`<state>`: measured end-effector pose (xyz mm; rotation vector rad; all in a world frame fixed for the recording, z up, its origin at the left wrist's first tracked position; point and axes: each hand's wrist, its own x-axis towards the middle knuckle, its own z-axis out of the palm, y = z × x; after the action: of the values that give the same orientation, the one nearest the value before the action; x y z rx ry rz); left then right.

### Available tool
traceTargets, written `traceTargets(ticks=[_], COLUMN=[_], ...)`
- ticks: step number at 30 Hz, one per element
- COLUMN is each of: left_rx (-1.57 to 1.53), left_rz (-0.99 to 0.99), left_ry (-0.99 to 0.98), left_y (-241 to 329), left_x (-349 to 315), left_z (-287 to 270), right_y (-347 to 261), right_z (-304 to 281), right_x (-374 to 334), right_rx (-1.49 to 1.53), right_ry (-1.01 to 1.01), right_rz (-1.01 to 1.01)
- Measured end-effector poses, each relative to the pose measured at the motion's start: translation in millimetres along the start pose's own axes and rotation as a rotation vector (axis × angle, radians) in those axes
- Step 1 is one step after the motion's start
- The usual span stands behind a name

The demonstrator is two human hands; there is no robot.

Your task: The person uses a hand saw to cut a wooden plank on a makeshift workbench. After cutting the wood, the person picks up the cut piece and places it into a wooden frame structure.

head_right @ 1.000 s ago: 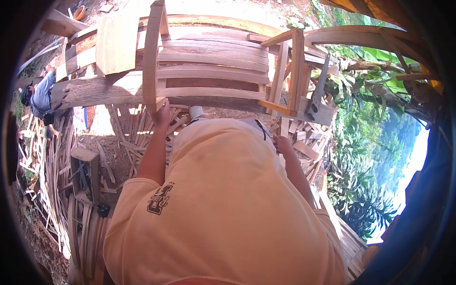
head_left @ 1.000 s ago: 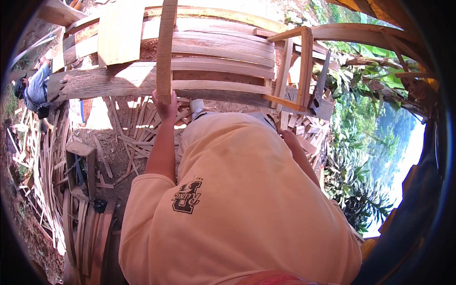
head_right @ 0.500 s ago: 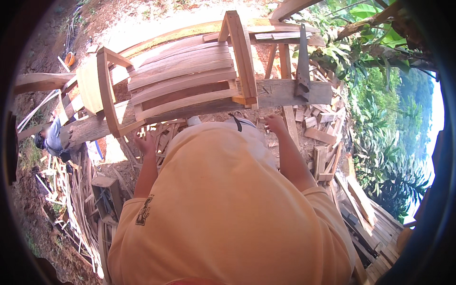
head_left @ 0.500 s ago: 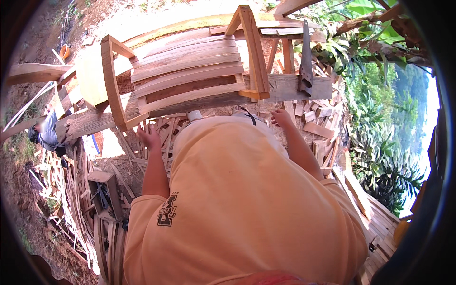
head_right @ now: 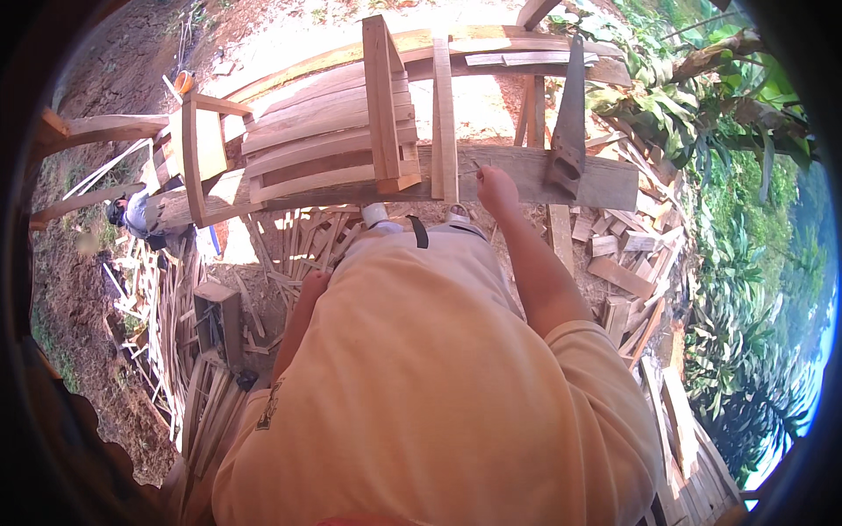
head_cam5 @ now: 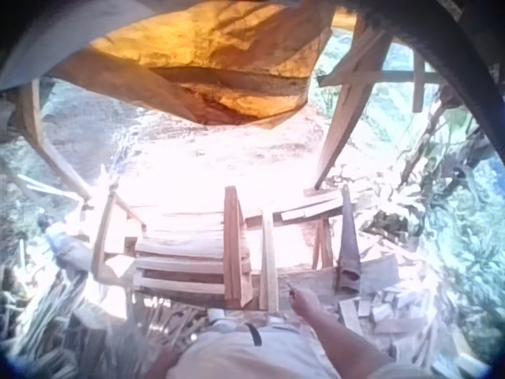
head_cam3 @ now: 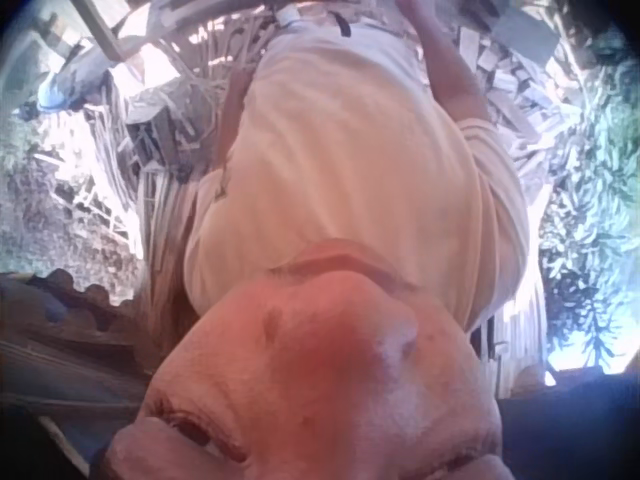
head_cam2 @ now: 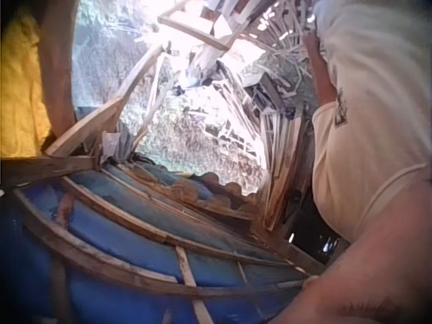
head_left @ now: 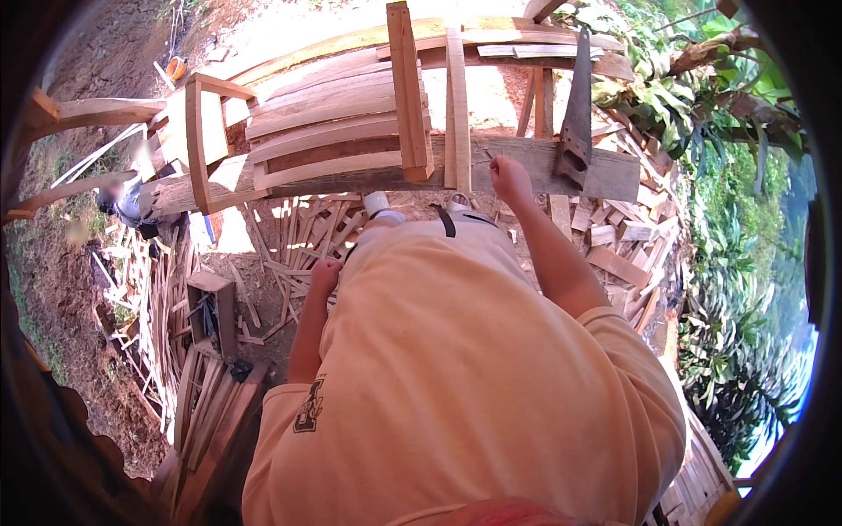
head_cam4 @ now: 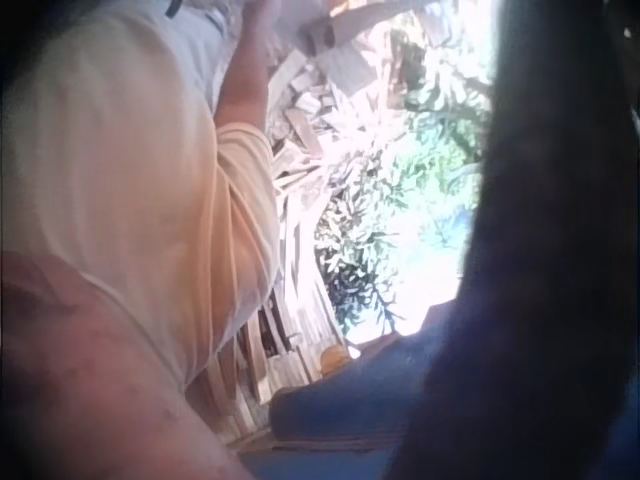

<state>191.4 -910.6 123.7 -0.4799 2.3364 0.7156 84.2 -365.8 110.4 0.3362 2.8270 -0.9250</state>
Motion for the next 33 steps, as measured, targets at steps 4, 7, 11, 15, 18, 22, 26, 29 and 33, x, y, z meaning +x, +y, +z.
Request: traceTargets(ticks=[4, 7, 11, 15, 18, 22, 26, 29, 33], left_rx=[-0.056, -0.094, -0.056, -0.018, -0.051, -0.056, -0.054, -0.065, -0.082], left_rz=[-0.055, -0.13, -0.164, -0.194, -0.219, -0.226, -0.228, -0.232, -0.235], left_ry=[0.037, 0.008, -0.021, -0.056, -0.059, -0.06, -0.059, -0.054, -0.054], left_y=[9, -28, -96, -103, -114, -110, -106, -110, -114], left_x=[-29, -52, -103, -138, -152, -153, -151, -156, -159], left_z=[14, 36, 75, 69, 82, 78, 68, 71, 79], right_y=[-46, -73, -88, -86, -110, -108, -94, -105, -102], right_z=[-14, -6, 27, 36, 32, 36, 48, 47, 55], right_x=[4, 5, 12, 7, -3, -22, -31, -32, -28], right_rx=[-0.164, -0.254, -0.271, -0.225, -0.232, -0.136, -0.046, -0.015, -0.006], right_ry=[-0.316, -0.439, -0.423, -0.327, -0.363, -0.343, -0.301, -0.283, -0.254], right_rz=[0.171, 0.183, 0.187, 0.107, 0.082, 0.112, 0.186, 0.242, 0.199])
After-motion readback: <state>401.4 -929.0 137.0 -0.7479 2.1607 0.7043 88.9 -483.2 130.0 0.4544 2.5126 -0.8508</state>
